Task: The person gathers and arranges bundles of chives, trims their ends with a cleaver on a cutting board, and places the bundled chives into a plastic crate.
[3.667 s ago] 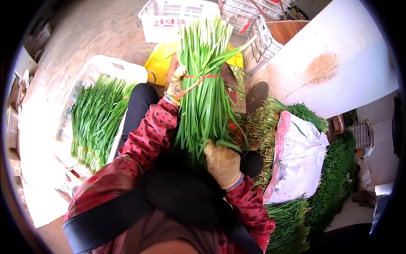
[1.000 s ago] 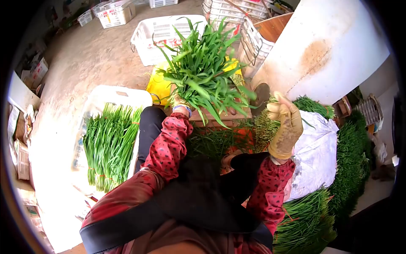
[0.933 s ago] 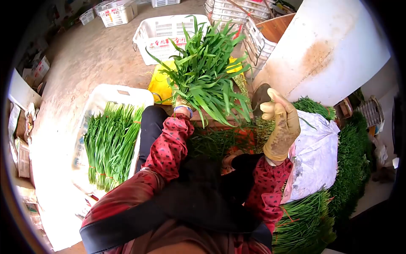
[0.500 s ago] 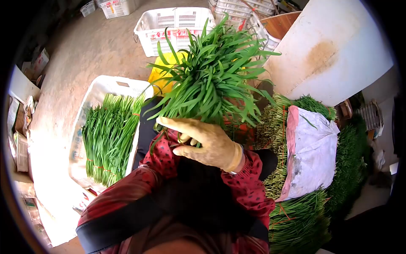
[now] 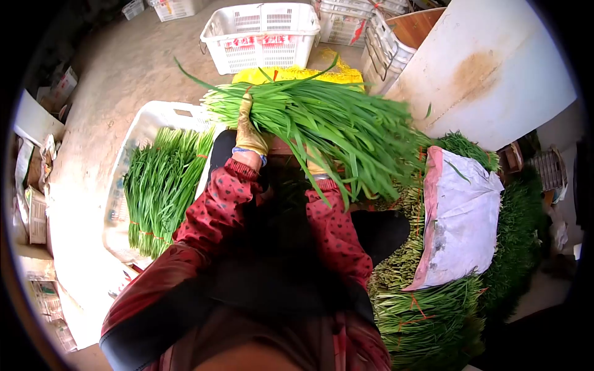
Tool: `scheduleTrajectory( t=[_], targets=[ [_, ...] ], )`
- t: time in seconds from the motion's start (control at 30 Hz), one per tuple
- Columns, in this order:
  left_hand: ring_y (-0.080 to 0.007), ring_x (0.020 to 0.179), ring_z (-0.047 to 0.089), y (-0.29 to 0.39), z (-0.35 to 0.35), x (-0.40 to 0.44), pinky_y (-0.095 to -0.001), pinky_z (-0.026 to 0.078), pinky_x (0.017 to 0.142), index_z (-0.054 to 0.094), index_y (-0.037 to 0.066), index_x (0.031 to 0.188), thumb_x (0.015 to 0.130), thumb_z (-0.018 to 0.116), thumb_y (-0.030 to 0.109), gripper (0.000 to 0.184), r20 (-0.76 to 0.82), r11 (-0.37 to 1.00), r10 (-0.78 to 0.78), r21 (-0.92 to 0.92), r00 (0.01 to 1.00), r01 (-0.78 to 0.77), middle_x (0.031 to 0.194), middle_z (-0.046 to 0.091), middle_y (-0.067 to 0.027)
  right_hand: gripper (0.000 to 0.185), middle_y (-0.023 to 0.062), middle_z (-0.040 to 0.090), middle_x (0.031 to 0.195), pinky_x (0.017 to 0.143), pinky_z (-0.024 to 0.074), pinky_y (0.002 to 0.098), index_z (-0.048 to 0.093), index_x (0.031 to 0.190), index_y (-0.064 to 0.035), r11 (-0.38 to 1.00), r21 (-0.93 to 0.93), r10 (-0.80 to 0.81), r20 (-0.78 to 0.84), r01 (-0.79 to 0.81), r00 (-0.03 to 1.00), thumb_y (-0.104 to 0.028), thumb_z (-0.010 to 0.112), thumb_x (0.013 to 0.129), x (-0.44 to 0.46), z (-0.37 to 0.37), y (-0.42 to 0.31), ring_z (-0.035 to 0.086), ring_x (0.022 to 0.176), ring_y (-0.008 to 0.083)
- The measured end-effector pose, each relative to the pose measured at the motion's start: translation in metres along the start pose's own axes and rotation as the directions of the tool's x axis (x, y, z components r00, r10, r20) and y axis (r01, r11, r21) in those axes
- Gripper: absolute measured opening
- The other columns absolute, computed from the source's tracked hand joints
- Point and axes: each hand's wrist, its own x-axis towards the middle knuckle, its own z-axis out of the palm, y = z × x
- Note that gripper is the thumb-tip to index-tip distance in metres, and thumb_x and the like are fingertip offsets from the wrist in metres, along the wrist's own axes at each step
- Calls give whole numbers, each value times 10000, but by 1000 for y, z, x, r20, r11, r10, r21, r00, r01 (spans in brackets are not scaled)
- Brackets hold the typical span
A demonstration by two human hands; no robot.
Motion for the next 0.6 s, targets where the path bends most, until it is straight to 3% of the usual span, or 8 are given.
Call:
scheduleTrajectory(
  t=[0.17,0.23,0.27,0.37,0.47,0.5,0.57,0.6],
  targets=[
    [-291,1107,625,91,-14,-87,-454,534,912,550,51,1297,940,562,483,561,120,890,-199,438,973,128,1234,615,-174,406,123,549,1324,998,461,434,509,1317,-48,711,583,281,276,-392,919,-291,506,991,-19,46,-81,535,1194,306],
    [-283,1012,658,137,-22,-135,-396,552,856,535,47,1312,932,587,448,555,100,670,-427,702,899,240,1171,636,-192,514,162,589,1265,965,476,435,533,1284,-62,-699,493,281,855,-517,436,-305,685,858,-29,46,-110,581,1131,331],
    [-282,931,681,158,-14,-157,-356,559,819,525,53,1320,923,616,408,541,50,552,-520,782,853,290,1123,653,-198,527,142,593,1262,965,479,419,536,1281,-69,-926,151,60,964,-346,260,-336,688,852,-7,10,-114,584,1127,309],
    [-235,1008,653,164,0,-184,-347,526,877,454,18,1404,774,809,285,771,236,225,177,935,955,-273,1138,643,-144,432,78,582,1255,868,544,422,532,1296,-81,-864,154,62,977,-479,202,-330,549,943,-27,11,-140,592,1113,249],
    [-353,1221,523,172,-14,-147,-417,392,1063,303,47,1496,623,890,353,1096,560,-595,84,692,824,-409,1291,553,-213,427,77,586,1251,928,517,403,540,1301,-73,-628,187,-2,970,-755,242,-264,584,922,-64,29,-167,586,1128,266],
    [-367,1224,519,167,-22,-131,-415,382,1070,285,55,1503,612,893,349,1118,551,-609,33,673,834,-420,1303,543,-229,407,95,566,1292,962,494,396,547,1298,-57,-580,330,61,929,-745,364,-230,585,931,-69,29,-175,562,1168,260],
    [-315,1216,532,162,-28,-111,-386,392,1056,244,51,1516,644,881,290,1105,471,-531,-53,734,881,-424,1325,538,-227,368,126,549,1344,1024,448,383,558,1287,-43,605,638,-118,663,-476,740,-162,577,940,-58,19,-163,531,1221,277],
    [-228,1103,601,159,-49,-96,-346,463,973,377,28,1453,714,840,217,892,375,-91,18,924,927,-372,1213,630,-163,374,111,571,1311,995,466,370,567,1274,-36,171,538,-30,840,-826,541,-183,603,932,-51,12,-167,545,1205,257]
  ],
)
